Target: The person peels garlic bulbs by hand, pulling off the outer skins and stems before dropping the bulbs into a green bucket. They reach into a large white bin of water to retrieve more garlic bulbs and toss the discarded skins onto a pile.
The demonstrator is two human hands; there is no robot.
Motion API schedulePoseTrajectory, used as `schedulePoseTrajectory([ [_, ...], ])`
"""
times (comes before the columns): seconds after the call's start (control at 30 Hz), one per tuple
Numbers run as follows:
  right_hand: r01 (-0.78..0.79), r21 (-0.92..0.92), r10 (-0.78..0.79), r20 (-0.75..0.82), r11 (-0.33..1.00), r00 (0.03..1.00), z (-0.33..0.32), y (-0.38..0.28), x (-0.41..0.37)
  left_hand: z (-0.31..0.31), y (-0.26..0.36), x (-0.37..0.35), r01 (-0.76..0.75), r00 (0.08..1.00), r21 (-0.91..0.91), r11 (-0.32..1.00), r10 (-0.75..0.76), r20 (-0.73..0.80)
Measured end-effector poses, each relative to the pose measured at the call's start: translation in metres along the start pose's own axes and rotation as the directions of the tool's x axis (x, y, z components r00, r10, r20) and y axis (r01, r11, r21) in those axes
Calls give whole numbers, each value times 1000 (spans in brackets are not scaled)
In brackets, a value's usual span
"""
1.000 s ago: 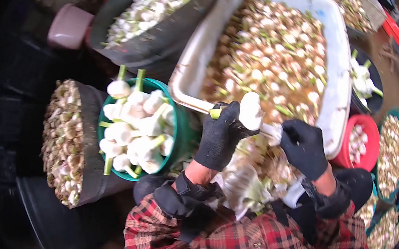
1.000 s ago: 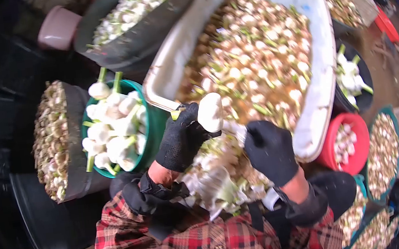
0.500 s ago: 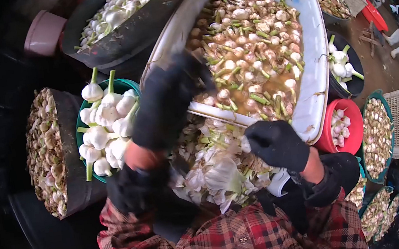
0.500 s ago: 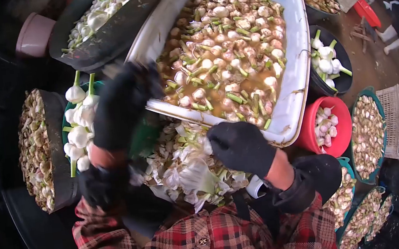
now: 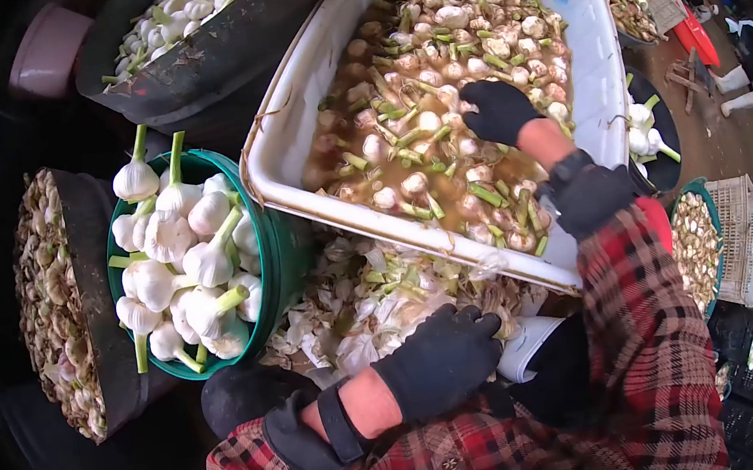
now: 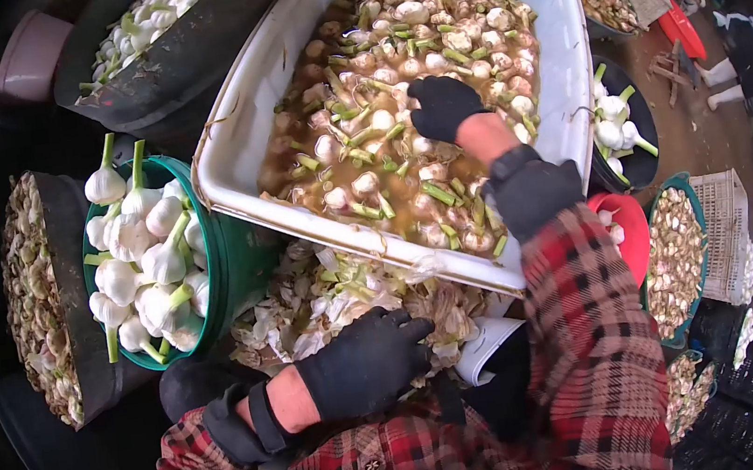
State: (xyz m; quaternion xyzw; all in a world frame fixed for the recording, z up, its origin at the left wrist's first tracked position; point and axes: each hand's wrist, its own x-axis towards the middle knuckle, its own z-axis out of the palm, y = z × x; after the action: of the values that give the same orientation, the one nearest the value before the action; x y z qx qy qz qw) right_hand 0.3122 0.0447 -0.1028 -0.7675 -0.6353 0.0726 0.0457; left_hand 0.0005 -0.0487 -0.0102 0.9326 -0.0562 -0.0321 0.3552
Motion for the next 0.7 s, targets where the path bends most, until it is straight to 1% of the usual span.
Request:
schedulePoseTrajectory([
  [0.03,-54,-74,52,-38,996,998,16,-7,24,1,-2,1,3,998,36,999,0,-66],
  [0.07,-120,-154,124,17,981,992,24,-9,36,4,-3,0,-3,998,28,1000,5,-65],
  [0.1,-115,-154,119,13,981,993,33,-9,44,5,-5,0,-9,998,23,1000,10,-66],
  [0.17,-210,-206,219,21,956,975,61,-6,53,5,-8,-1,6,999,-4,1000,-6,-51],
  [0.2,-191,-170,197,21,967,980,69,-4,53,4,-9,0,17,999,-32,999,-18,-37],
  [0.23,-203,-216,230,110,955,967,69,-9,52,2,-10,0,18,999,-26,1000,-19,-45],
  [0.3,-166,-232,220,228,958,949,62,-18,43,-3,-11,-1,27,982,-77,997,-40,-185],
  [0.33,-195,-198,242,250,961,937,52,-24,39,-9,-11,1,88,986,-104,991,-101,-131],
  [0.37,-225,-165,264,274,960,925,41,-28,33,-12,-13,2,81,986,-94,992,-93,-139],
  [0.4,-263,-94,279,268,960,922,26,-32,27,-14,-15,3,110,971,-95,989,-127,-203],
  [0.43,-266,-99,283,259,959,923,16,-31,21,-15,-15,3,138,952,-99,985,-159,-263],
  [0.47,-280,35,269,187,959,945,7,-30,15,-18,-15,2,145,912,-100,984,-172,-373],
  [0.5,-278,169,262,113,945,958,-1,-31,7,-20,-16,3,136,913,-94,986,-162,-376],
  [0.53,-188,224,201,-35,956,979,-12,-36,-7,-21,-18,4,168,808,-150,974,-224,-545],
  [0.57,-191,219,205,-43,957,978,-23,-42,-23,-20,-19,5,186,669,-213,959,-283,-688],
  [0.6,-100,357,148,-110,929,983,-39,-53,-41,-13,-25,5,182,594,-270,946,-324,-736],
  [0.63,2,481,98,-183,877,978,-55,-66,-59,-15,-25,10,146,527,-419,896,-428,-734],
  [0.7,68,610,64,-193,790,979,-82,-95,-96,-15,-27,15,106,444,-600,793,-578,-685],
])
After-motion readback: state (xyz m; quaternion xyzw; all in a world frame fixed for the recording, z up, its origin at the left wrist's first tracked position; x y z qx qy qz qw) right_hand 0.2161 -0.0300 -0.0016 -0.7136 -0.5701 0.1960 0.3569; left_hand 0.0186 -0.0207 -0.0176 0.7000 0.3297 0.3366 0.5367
